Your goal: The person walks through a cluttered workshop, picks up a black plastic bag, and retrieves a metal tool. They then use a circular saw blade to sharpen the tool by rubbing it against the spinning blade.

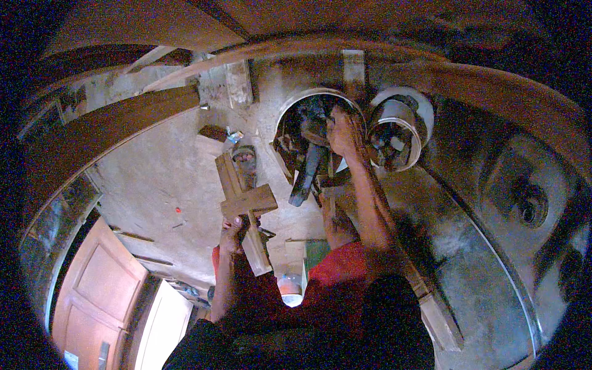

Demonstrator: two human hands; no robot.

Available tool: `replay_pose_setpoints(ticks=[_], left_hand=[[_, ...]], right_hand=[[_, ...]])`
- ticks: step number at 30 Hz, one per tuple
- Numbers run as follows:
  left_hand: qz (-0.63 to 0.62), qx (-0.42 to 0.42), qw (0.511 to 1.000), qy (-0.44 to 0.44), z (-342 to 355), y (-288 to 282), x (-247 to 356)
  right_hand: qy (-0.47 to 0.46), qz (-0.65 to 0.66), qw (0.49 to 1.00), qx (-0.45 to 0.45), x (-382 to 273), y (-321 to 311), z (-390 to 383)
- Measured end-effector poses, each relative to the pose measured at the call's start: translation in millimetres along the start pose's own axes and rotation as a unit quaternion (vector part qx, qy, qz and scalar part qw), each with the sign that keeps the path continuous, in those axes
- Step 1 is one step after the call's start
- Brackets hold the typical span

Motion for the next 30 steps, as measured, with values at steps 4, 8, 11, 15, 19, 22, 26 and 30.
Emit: replay_pose_setpoints(ticks=[4,8,11,15,19,22,26,30], left_hand=[[0.0,-0.027,1.0,-0.007,2,-6,-5],[0.012,-0.013,1.0,0.015,13,-5,-5],[0.007,0.004,1.0,0.015,4,1,-4],[0.012,-0.023,1.0,-0.009,9,-10,-6],[-0.013,-0.035,0.999,-0.013,2,1,3],[0.001,-0.005,1.0,0.018,3,-3,-1],[-0.015,0.018,1.0,0.015,-3,13,9],[-0.023,0.018,0.999,0.036,6,3,2]], right_hand=[[-0.035,0.0,0.998,0.053,10,-5,-17],[-0.029,0.008,0.995,0.093,14,0,-6],[-0.015,-0.001,0.995,0.099,24,17,-9],[0.001,-0.003,0.991,0.132,38,27,1],[-0.036,0.018,0.992,0.115,1,11,-25],[-0.053,0.073,0.985,0.148,-28,-7,-55],[0.009,0.103,0.984,0.148,-37,-32,-76],[0.011,0.143,0.964,0.224,-28,-50,-102]])
Point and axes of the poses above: each hand's wrist, its own z-axis towards the middle knuckle, its own y-axis out of the palm, x = y × z, the point moved 1 cm from there along z, towards the middle knuckle, and after that the axes turned 8 degrees about -y, right-handed, at the moved point
